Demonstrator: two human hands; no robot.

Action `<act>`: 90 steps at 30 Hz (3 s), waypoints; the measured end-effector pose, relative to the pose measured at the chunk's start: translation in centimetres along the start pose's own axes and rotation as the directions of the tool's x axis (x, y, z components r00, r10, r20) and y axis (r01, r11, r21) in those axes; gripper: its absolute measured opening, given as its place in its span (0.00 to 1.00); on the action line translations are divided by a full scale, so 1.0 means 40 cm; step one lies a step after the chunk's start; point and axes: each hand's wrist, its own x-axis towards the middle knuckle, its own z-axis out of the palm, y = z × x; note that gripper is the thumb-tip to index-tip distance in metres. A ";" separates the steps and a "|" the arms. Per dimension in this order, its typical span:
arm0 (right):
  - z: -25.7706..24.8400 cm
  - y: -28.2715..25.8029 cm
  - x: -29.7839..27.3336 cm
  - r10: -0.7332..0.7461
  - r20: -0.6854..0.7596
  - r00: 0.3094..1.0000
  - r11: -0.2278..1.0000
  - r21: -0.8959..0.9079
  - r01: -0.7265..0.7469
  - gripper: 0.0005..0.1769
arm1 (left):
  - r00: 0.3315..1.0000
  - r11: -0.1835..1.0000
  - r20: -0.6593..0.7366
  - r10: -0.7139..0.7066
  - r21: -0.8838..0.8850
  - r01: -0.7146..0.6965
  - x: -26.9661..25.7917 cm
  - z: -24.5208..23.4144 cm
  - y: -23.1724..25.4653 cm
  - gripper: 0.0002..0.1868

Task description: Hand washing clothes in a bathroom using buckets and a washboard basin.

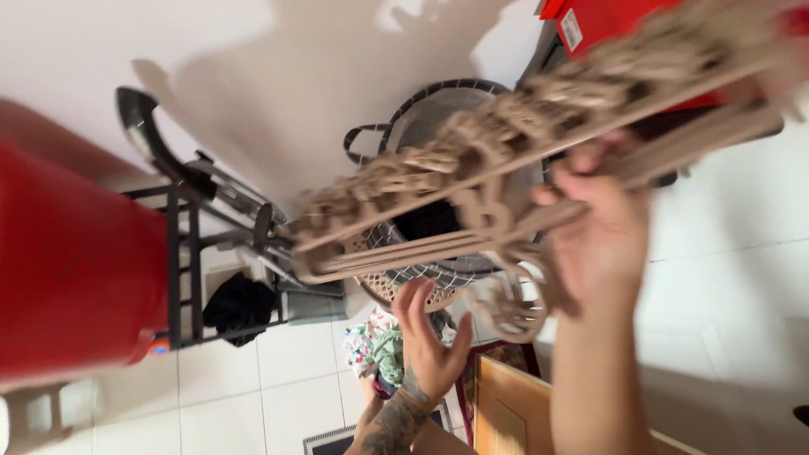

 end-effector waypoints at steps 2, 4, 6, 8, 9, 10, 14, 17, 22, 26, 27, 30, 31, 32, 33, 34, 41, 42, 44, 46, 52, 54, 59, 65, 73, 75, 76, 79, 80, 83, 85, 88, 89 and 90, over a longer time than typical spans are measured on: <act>0.007 0.093 -0.034 0.143 -0.033 0.989 0.987 0.083 -0.140 0.21 | 0.983 0.995 -0.154 0.101 0.035 -0.097 -0.023 -0.019 0.017 0.40; 0.030 0.176 -0.083 0.288 -0.048 0.956 0.947 0.166 -0.277 0.17 | 0.931 0.977 -0.299 0.210 0.091 -0.191 -0.025 -0.056 0.025 0.48; 0.061 0.244 -0.151 0.621 -0.108 0.776 0.777 0.210 -0.593 0.08 | 0.867 0.937 -0.405 0.291 0.305 -0.172 -0.017 -0.109 0.030 0.60; 0.008 0.346 -0.215 0.732 -0.115 0.671 0.678 0.215 -0.703 0.04 | 0.847 0.913 -0.458 0.270 0.402 -0.074 0.023 -0.158 0.048 0.63; -0.018 0.398 -0.249 0.816 -0.135 0.561 0.577 0.222 -0.786 0.05 | 0.827 0.879 -0.501 0.255 0.476 0.017 0.043 -0.185 0.056 0.67; -0.056 0.452 -0.291 0.825 -0.122 0.551 0.564 0.218 -0.796 0.05 | 0.822 0.873 -0.509 0.256 0.486 0.030 0.039 -0.214 0.071 0.67; -0.054 0.516 -0.402 0.869 0.088 0.487 0.391 0.482 -0.784 0.04 | 0.827 0.807 -0.537 0.167 0.556 0.198 0.020 -0.285 0.112 0.52; 0.075 0.407 -0.434 0.930 -0.021 0.368 0.326 0.514 -0.794 0.06 | 0.863 0.818 -0.488 0.132 0.546 0.183 -0.007 -0.304 0.111 0.37; -0.004 0.386 -0.523 0.940 -0.226 0.256 0.326 0.376 -0.868 0.15 | 0.910 0.882 -0.407 0.079 0.453 0.126 0.008 -0.305 0.071 0.22; -0.067 0.312 -0.487 0.960 0.253 0.122 0.133 -0.026 -0.991 0.18 | 0.933 0.866 -0.358 -0.042 0.452 0.213 0.012 -0.312 0.005 0.15; -0.048 0.263 -0.453 0.957 0.290 -0.016 0.078 -0.311 -0.947 0.20 | 0.929 0.905 -0.337 -0.154 0.328 0.269 0.012 -0.313 -0.005 0.16; -0.103 0.218 -0.310 0.905 0.423 -0.044 0.362 -0.821 -0.441 0.18 | 0.888 0.899 -0.216 -0.406 0.082 0.431 0.009 -0.264 -0.058 0.22; -0.137 0.227 -0.258 0.908 0.418 -0.043 0.356 -0.820 -0.448 0.18 | 0.887 0.896 -0.207 -0.413 0.081 0.436 0.004 -0.244 -0.059 0.22; -0.171 0.237 -0.202 0.914 0.379 0.145 0.406 -0.849 -0.338 0.17 | 0.921 0.920 -0.155 -0.356 0.114 0.375 0.003 -0.223 -0.062 0.24; -0.204 0.247 -0.146 0.879 0.345 0.329 0.426 -0.878 -0.219 0.16 | 0.949 0.940 -0.101 -0.298 0.142 0.310 0.004 -0.203 -0.065 0.26; -0.209 0.253 -0.089 0.879 0.343 0.332 0.426 -0.878 -0.219 0.16 | 0.950 0.941 -0.098 -0.297 0.141 0.309 0.001 -0.179 -0.077 0.26; -0.508 0.577 0.224 0.786 0.047 0.616 -0.028 -0.993 0.111 0.15 | 0.943 0.951 0.129 -0.308 0.035 0.306 0.011 -0.052 -0.145 0.14; -0.588 0.665 0.253 0.806 0.065 0.588 -0.131 -0.950 0.284 0.18 | 0.945 0.955 0.133 -0.298 0.038 0.295 0.011 -0.041 -0.163 0.09; -0.645 0.738 0.264 0.809 0.026 0.587 -0.235 -0.902 0.363 0.19 | 0.936 0.947 0.143 -0.321 0.035 0.320 0.040 -0.046 -0.163 0.09; -0.666 0.778 0.263 0.807 -0.013 0.590 -0.331 -0.837 0.435 0.21 | 0.926 0.939 0.154 -0.345 0.035 0.343 0.056 -0.046 -0.175 0.12; -0.716 0.830 0.222 0.765 -0.006 0.644 -0.534 -0.566 0.628 0.34 | 0.901 0.914 0.163 -0.403 0.019 0.405 0.088 -0.059 -0.211 0.13; -0.738 0.841 0.210 0.739 0.033 0.673 -0.562 -0.521 0.642 0.40 | 0.795 0.828 0.231 -0.561 0.148 0.541 0.101 -0.066 -0.206 0.14; -0.695 0.830 0.215 0.723 -0.067 0.688 -0.603 -0.549 0.579 0.41 | 0.811 0.849 0.256 -0.527 0.114 0.516 0.109 -0.067 -0.222 0.15; -0.703 0.836 0.230 0.722 0.013 0.691 -0.588 -0.514 0.624 0.35 | 0.844 0.876 0.244 -0.477 0.053 0.480 0.120 -0.062 -0.212 0.15; -0.672 0.832 0.248 0.751 0.082 0.655 -0.532 -0.513 0.674 0.33 | 0.797 0.832 0.270 -0.540 0.030 0.553 0.099 -0.048 -0.205 0.26; -0.606 0.802 0.254 0.803 -0.016 0.596 -0.515 -0.522 0.680 0.36 | 0.792 0.828 0.278 -0.543 0.025 0.560 0.084 -0.048 -0.212 0.23; -0.597 0.800 0.259 0.803 -0.015 0.596 -0.515 -0.522 0.680 0.36 | 0.792 0.829 0.278 -0.543 0.025 0.559 0.072 -0.044 -0.223 0.23; -0.620 0.833 0.256 0.844 -0.120 0.523 -0.497 -0.542 0.678 0.39 | 0.867 0.889 0.236 -0.439 -0.027 0.457 0.049 -0.046 -0.242 0.13; -0.665 0.863 0.250 0.843 -0.082 0.531 -0.495 -0.505 0.707 0.39 | 0.865 0.888 0.232 -0.445 -0.006 0.459 0.053 -0.050 -0.238 0.12; -0.664 0.858 0.245 0.848 -0.016 0.530 -0.479 -0.454 0.751 0.42 | 0.857 0.882 0.214 -0.468 0.048 0.470 0.072 -0.065 -0.224 0.18; -0.626 0.834 0.246 0.856 0.010 0.517 -0.460 -0.441 0.771 0.43 | 0.849 0.871 0.198 -0.490 0.082 0.484 0.085 -0.079 -0.208 0.26; -0.576 0.819 0.251 0.895 0.019 0.446 -0.386 -0.470 0.794 0.35 | 0.907 0.916 0.126 -0.401 0.041 0.399 0.102 -0.100 -0.190 0.36; -0.559 0.817 0.256 0.890 0.027 0.454 -0.397 -0.443 0.804 0.27 | 0.917 0.923 0.111 -0.383 0.025 0.383 0.108 -0.100 -0.189 0.39; -0.542 0.813 0.259 0.886 0.032 0.463 -0.409 -0.417 0.811 0.20 | 0.925 0.930 0.097 -0.366 0.009 0.367 0.111 -0.102 -0.187 0.42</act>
